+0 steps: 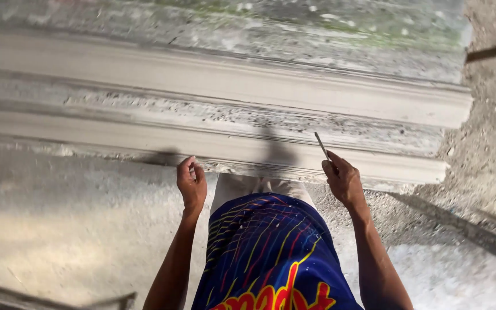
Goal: The person uses a wire brush to scrub dust and debris off several long white decorative moldings laid on a workbench. They repeatedly brush along the grooves and edges, occasionally wiping with their hand, and continue the process across multiple pieces.
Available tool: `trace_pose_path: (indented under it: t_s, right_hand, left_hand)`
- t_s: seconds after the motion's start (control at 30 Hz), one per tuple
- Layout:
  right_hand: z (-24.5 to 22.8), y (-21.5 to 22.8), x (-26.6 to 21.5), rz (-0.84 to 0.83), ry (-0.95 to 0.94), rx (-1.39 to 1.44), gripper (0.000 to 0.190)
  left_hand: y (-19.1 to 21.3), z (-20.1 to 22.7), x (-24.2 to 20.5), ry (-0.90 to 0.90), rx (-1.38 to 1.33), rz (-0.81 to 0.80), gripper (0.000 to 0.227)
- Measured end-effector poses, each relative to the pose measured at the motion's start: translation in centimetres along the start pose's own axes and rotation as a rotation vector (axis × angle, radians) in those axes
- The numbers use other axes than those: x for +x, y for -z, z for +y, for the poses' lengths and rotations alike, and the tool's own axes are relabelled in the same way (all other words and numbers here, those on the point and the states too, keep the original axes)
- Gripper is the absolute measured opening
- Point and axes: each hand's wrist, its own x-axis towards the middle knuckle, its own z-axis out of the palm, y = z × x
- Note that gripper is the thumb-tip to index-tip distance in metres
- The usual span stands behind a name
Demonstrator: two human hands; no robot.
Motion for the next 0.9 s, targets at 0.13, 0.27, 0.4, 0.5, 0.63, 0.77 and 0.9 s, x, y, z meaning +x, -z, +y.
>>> trace_pose_path:
  t_s: [0.13,0.27,0.4,0.5,0.63,0.77,0.9]
  right_hand:
    - [-1.7,-3.1,3.0,-0.074,0.239,-0.281,0.032]
    - [-6.1,-6.7,6.5,-0.172,0.448,-0.467,0.027]
    - [-11.3,-10.6,8.9,-0.195,0.67,-0.5,0.027]
    - [-15.0,-14.0,10.1,-0.201,0.824,-0.601,0.026]
    - [-17.4,-19.0,11.8,-0.257,0.827,-0.749,0.034]
    - [-16.4,-23.3,14.3,-0.028,1.052,-0.862,0.041]
    - [-15.5,-23.7,14.5,-0.048,1.093,-0.912,0.043]
  left_hand:
    - [1.7,-0.5,0.4,-0.006,0.043,0.128,0.027]
    - [2.4,-1.5,0.7,0.024,0.037,0.225,0.027]
    - [3.2,-1.4,0.5,0.074,0.049,0.294,0.028]
    - [3.8,-2.1,-0.2,0.132,0.075,0.337,0.026]
    - [4.6,-3.0,-1.7,0.225,0.086,0.36,0.026]
    - [5.6,-3.4,-2.8,0.289,0.096,0.422,0.027]
    - [6.7,-4.5,-4.0,0.326,0.089,0.45,0.026]
